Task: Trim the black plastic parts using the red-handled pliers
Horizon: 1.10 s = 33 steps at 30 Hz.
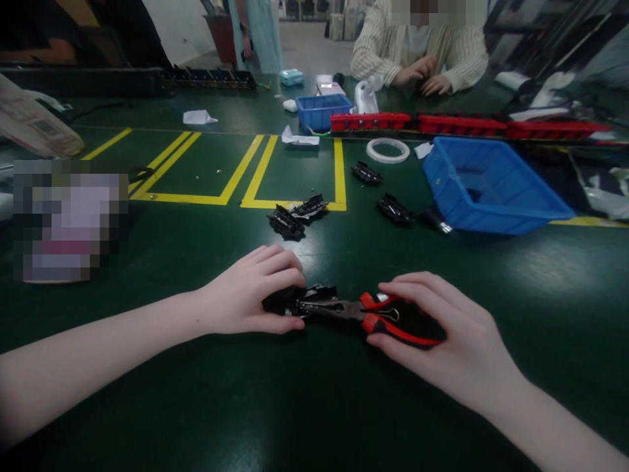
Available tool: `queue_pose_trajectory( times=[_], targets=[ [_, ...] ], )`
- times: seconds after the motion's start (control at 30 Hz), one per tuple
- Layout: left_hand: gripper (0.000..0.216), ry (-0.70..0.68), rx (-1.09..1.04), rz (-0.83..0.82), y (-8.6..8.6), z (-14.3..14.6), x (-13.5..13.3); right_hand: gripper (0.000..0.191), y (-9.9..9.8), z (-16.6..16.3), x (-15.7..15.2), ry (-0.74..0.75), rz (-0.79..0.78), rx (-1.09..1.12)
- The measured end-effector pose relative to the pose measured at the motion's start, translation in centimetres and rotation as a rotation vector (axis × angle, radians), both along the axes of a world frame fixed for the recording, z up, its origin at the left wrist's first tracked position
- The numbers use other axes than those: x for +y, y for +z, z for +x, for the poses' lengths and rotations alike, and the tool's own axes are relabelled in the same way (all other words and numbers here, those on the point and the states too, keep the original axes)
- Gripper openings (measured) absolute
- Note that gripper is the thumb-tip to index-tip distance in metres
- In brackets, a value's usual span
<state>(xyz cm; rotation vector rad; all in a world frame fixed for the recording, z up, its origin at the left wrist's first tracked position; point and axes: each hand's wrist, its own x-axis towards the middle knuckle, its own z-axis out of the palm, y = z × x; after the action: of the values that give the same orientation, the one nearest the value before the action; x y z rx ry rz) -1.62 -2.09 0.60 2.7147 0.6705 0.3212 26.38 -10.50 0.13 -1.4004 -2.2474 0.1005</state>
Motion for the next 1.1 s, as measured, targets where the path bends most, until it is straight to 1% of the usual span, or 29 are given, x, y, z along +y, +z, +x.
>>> queue_pose_trajectory(
  times=[0.17, 0.4, 0.57, 0.6, 0.7, 0.83, 0.93, 1.03, 1.1],
  targets=[
    [0.039, 0.004, -0.002, -0.013, 0.0, 0.0, 0.0, 0.036, -0.1, 0.0, 0.0, 0.004, -0.004, -0.005],
    [0.039, 0.016, 0.033, -0.014, 0.3, 0.1, 0.0, 0.034, -0.1, -0.1, 0.0, 0.037, 0.029, -0.023],
    [0.057, -0.005, 0.019, 0.023, 0.1, 0.1, -0.1, 0.033, 0.0, -0.2, -0.1, 0.044, 0.039, -0.029],
    [0.056, -0.009, 0.019, 0.031, 0.1, 0.2, -0.1, 0.033, -0.1, -0.2, -0.1, 0.043, 0.039, -0.029],
    [0.042, -0.007, 0.026, 0.033, -0.1, 0.3, -0.3, 0.033, -0.1, -0.2, -0.1, 0.050, 0.041, -0.030],
    [0.035, 0.014, -0.005, -0.063, -0.2, 0.4, -0.8, 0.033, 0.0, -0.3, -0.1, 0.065, 0.047, -0.024],
    [0.032, 0.037, -0.018, -0.126, -0.1, 0.4, -1.0, 0.033, 0.4, -0.5, -0.3, 0.064, 0.051, -0.022],
    [0.032, 0.039, -0.007, -0.124, 0.0, 0.5, -0.9, 0.032, 0.5, -0.7, -0.4, 0.063, 0.061, -0.018],
    [0.038, 0.031, -0.006, -0.106, 0.0, 0.6, -0.8, 0.031, 0.5, -0.9, -0.4, 0.065, 0.064, -0.012]
  ],
)
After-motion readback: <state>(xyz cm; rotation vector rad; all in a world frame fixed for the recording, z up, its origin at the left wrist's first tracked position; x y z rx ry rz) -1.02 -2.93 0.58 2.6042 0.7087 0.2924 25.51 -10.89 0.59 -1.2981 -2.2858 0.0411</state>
